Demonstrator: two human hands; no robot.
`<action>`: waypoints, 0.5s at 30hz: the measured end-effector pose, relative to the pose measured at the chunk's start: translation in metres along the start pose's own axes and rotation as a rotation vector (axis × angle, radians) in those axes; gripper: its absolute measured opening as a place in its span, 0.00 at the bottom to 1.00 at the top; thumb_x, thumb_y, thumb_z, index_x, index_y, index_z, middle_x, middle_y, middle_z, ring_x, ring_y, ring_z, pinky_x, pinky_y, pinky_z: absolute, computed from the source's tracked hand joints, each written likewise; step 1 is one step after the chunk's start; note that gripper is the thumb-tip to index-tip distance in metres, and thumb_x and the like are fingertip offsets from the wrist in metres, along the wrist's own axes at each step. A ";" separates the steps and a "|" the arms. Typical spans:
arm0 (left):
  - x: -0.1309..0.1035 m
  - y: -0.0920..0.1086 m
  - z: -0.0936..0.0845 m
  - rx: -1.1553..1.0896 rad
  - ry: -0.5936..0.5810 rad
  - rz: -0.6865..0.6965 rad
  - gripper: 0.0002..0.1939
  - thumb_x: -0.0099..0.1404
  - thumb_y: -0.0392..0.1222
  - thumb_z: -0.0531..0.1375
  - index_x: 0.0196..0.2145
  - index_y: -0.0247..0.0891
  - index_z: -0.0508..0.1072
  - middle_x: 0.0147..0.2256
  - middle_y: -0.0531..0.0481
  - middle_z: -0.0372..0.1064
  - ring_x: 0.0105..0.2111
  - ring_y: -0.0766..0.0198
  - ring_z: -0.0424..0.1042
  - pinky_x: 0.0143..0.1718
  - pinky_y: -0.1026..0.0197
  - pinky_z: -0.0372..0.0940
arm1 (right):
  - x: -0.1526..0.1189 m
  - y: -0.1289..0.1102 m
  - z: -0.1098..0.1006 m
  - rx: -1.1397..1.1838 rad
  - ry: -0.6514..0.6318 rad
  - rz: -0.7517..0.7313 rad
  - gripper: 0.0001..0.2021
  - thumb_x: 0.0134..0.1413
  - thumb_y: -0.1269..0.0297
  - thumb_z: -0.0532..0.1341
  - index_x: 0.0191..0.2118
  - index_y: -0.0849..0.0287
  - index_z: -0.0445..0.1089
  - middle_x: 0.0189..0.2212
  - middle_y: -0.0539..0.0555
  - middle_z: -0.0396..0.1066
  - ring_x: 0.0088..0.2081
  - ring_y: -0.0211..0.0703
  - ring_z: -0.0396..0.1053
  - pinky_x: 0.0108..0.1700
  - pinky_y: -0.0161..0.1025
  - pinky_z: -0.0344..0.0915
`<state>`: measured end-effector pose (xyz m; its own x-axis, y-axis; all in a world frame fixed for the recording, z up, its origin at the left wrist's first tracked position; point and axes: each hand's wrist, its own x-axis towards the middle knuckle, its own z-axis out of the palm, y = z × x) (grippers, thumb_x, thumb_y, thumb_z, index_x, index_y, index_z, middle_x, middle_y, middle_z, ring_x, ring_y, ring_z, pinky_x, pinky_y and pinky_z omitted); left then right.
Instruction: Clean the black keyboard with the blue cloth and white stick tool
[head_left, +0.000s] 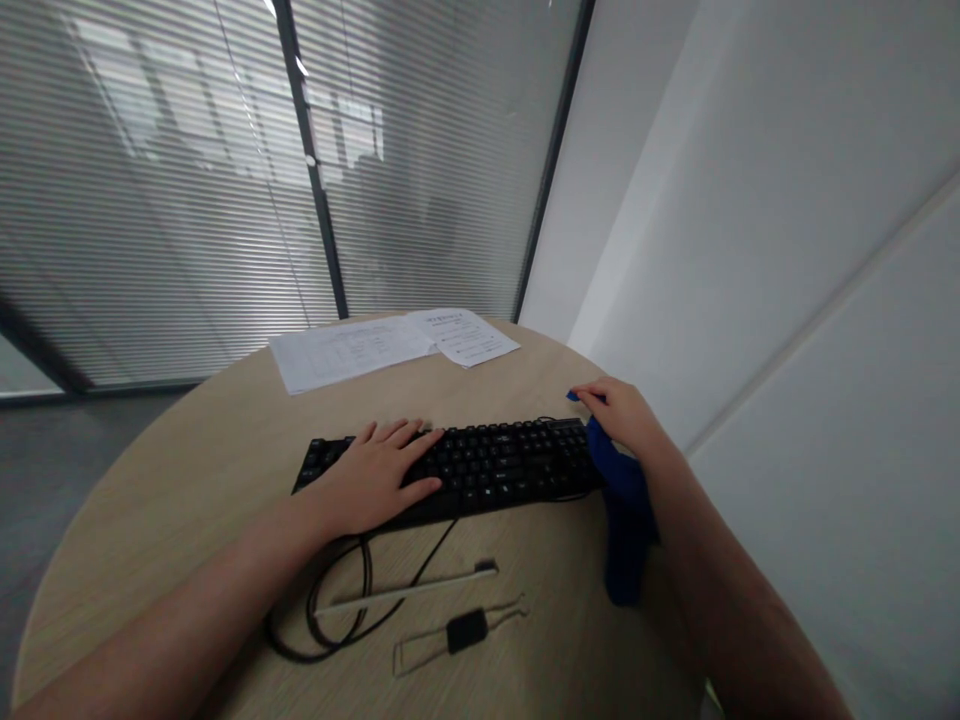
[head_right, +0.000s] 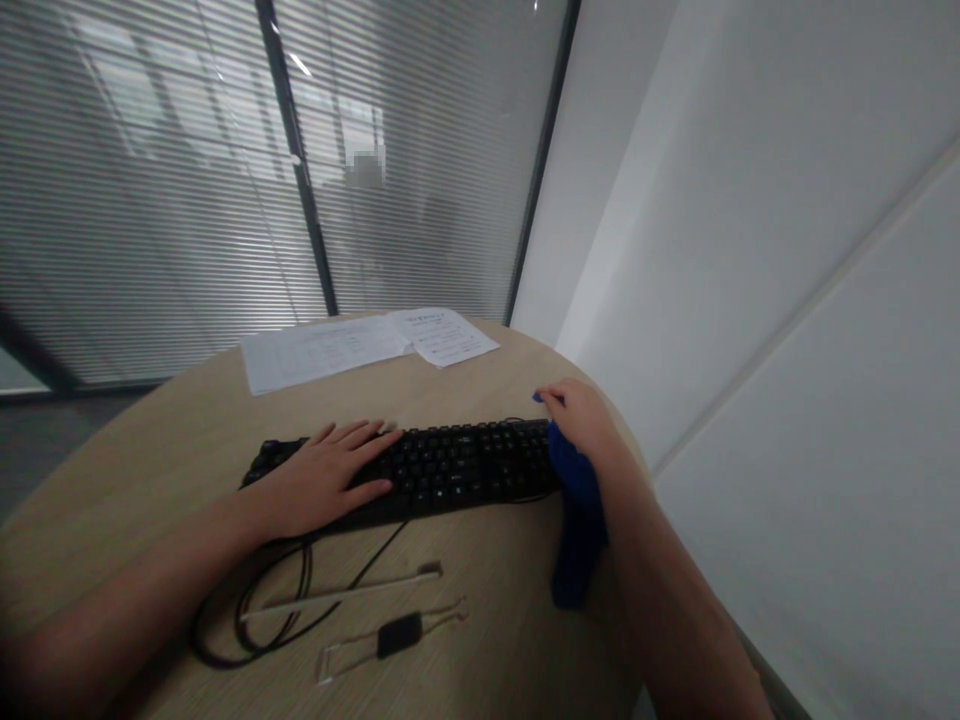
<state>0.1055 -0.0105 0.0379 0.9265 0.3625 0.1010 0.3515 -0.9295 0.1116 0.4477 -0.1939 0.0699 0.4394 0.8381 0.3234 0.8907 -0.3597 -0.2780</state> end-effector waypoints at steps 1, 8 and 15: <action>0.000 -0.001 0.001 0.000 -0.002 0.001 0.36 0.70 0.64 0.50 0.69 0.45 0.58 0.68 0.38 0.52 0.67 0.39 0.54 0.64 0.32 0.47 | 0.000 0.002 0.000 0.018 -0.005 0.013 0.16 0.66 0.61 0.55 0.47 0.57 0.79 0.47 0.55 0.76 0.49 0.43 0.72 0.54 0.39 0.65; 0.002 -0.006 -0.001 -0.066 0.081 0.029 0.32 0.69 0.58 0.54 0.66 0.43 0.64 0.65 0.38 0.59 0.64 0.43 0.60 0.64 0.35 0.52 | -0.004 -0.026 0.007 0.390 -0.101 0.032 0.17 0.62 0.58 0.56 0.46 0.59 0.78 0.45 0.56 0.77 0.46 0.43 0.74 0.52 0.40 0.68; -0.003 0.029 -0.026 -0.528 0.253 0.038 0.20 0.70 0.48 0.56 0.56 0.40 0.74 0.53 0.44 0.74 0.53 0.52 0.73 0.58 0.47 0.65 | -0.029 -0.095 0.030 0.894 -0.090 -0.046 0.19 0.51 0.53 0.64 0.44 0.60 0.69 0.33 0.53 0.73 0.32 0.36 0.71 0.34 0.33 0.70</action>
<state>0.1097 -0.0371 0.0662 0.8537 0.3945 0.3399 0.1438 -0.8060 0.5742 0.3471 -0.1718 0.0598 0.3617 0.8861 0.2899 0.4670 0.0969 -0.8789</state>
